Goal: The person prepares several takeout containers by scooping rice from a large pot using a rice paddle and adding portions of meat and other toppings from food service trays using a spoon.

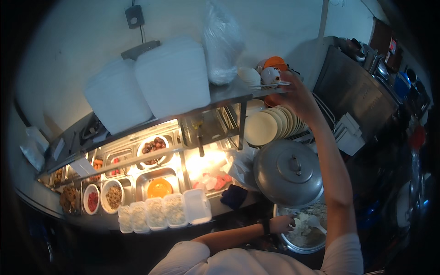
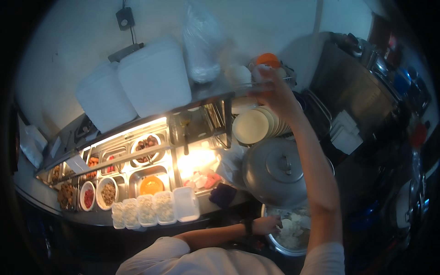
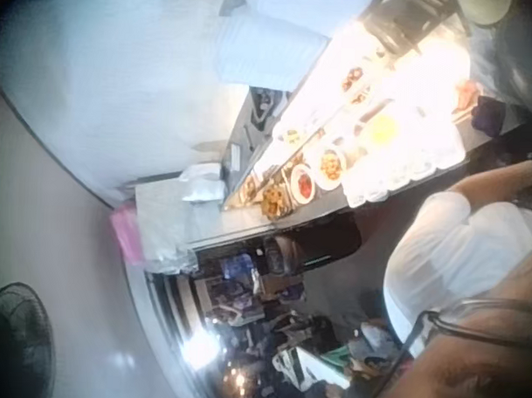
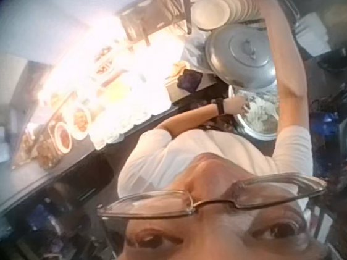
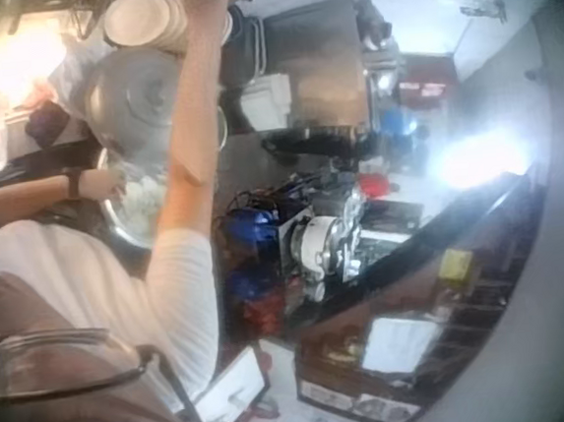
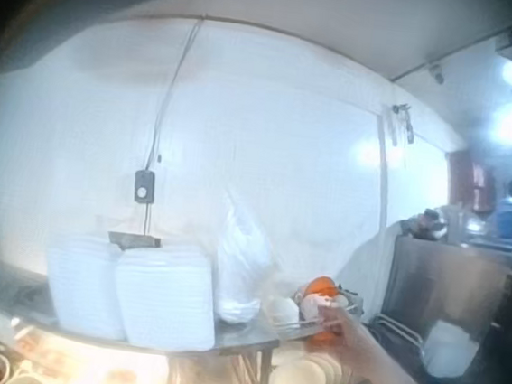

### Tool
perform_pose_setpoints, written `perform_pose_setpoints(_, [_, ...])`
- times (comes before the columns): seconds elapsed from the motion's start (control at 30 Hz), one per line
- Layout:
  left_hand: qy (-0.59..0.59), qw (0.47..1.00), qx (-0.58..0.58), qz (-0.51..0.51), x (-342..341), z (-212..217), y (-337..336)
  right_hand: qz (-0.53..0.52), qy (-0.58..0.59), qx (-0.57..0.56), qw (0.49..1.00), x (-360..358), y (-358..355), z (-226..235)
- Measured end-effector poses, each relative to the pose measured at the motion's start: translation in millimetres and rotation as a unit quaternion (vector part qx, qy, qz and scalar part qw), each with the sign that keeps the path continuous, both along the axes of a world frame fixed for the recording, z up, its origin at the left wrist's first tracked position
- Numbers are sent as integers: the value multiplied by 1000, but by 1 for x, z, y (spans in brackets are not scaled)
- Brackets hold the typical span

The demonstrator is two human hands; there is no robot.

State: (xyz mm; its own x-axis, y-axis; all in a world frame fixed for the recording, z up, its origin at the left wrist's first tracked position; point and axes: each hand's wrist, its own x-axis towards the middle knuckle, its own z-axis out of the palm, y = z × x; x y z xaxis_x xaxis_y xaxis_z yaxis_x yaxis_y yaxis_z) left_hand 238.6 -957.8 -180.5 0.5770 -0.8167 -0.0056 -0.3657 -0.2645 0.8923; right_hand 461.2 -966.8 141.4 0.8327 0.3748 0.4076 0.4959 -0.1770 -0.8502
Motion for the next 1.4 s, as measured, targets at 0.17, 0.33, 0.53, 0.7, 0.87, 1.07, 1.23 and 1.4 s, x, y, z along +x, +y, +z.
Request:
perform_pose_setpoints(0.17, [-28,991,-65,113,-14,76,172,-45,32,-76,996,107,92,88])
perform_pose_setpoints(0.33, [57,961,-48,265,-26,124,301,-78,-169,-210,960,136,93,208])
perform_pose_setpoints(0.53, [169,880,-362,255,14,198,345,-1,-443,-88,892,-27,134,198])
perform_pose_setpoints(0.7, [146,819,-503,234,52,245,333,266,-213,-181,923,-171,78,-8])
perform_pose_setpoints(0.87, [134,932,-229,247,63,239,228,205,-26,-205,957,-208,-49,-125])
perform_pose_setpoints(1.07, [161,914,-230,294,2,127,99,36,70,-145,986,-261,-141,-176])
perform_pose_setpoints(1.23, [150,929,-80,329,-56,92,24,-144,293,144,934,-295,-152,-245])
perform_pose_setpoints(1.4, [353,829,-153,405,-83,98,29,-62,286,57,954,-298,-179,-266])
